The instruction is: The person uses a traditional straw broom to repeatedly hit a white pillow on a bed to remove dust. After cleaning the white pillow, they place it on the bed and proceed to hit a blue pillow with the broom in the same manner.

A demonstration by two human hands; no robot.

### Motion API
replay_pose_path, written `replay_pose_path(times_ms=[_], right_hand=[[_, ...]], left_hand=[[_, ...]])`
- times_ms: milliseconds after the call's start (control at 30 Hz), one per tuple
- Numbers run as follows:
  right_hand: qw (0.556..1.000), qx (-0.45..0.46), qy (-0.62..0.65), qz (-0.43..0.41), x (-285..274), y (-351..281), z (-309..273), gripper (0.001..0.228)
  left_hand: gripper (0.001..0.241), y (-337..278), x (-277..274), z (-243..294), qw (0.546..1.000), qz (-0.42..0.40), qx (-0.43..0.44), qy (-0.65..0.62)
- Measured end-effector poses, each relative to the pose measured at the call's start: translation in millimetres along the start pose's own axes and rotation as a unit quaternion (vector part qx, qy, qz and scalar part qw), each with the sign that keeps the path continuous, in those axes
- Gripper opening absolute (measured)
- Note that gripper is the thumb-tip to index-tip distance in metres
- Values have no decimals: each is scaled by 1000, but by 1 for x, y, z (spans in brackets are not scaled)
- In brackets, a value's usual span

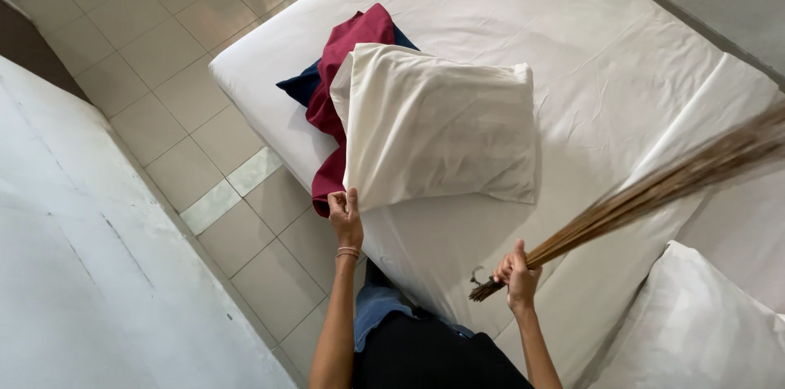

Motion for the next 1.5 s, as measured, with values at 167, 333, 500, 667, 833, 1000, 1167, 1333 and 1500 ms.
replay_pose_path(times_ms=[167,333,500,667,833,1000,1167,1333,1500], right_hand=[[853,91,-502,-107,-33,13,75,59],[913,-43,-396,-89,-34,1,60,61],[985,-107,78,112,5,-8,0,55],[953,-25,-295,-56,23,2,32,35],[790,54,-578,-197,19,-24,27,45],[915,-76,-388,-84,-10,-10,34,53],[967,51,-251,-4,-8,-30,12,51],[964,58,-251,63,-11,-37,21,50],[945,72,-301,108,1,-34,24,52]], left_hand=[[38,0,6,-11,999,-12,3,42],[40,-4,5,-19,998,-12,10,57],[42,-14,3,-13,998,-53,-13,23],[38,-20,4,-33,994,-73,-39,69],[46,-23,0,5,987,-128,-43,84],[42,-25,-11,-15,988,-133,-68,39],[65,14,-15,-96,950,-229,-155,145],[56,114,-2,-133,931,-265,-69,243],[71,218,49,-94,964,-177,-198,-26]])
Point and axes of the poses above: each hand's wrist, its own y-axis towards the middle knuckle, its own x-axis out of the palm, z = x × y, the point moved 3 cm from there along y, towards the middle knuckle, and after that the axes turned 11 degrees about x, right-handed, at the moved point
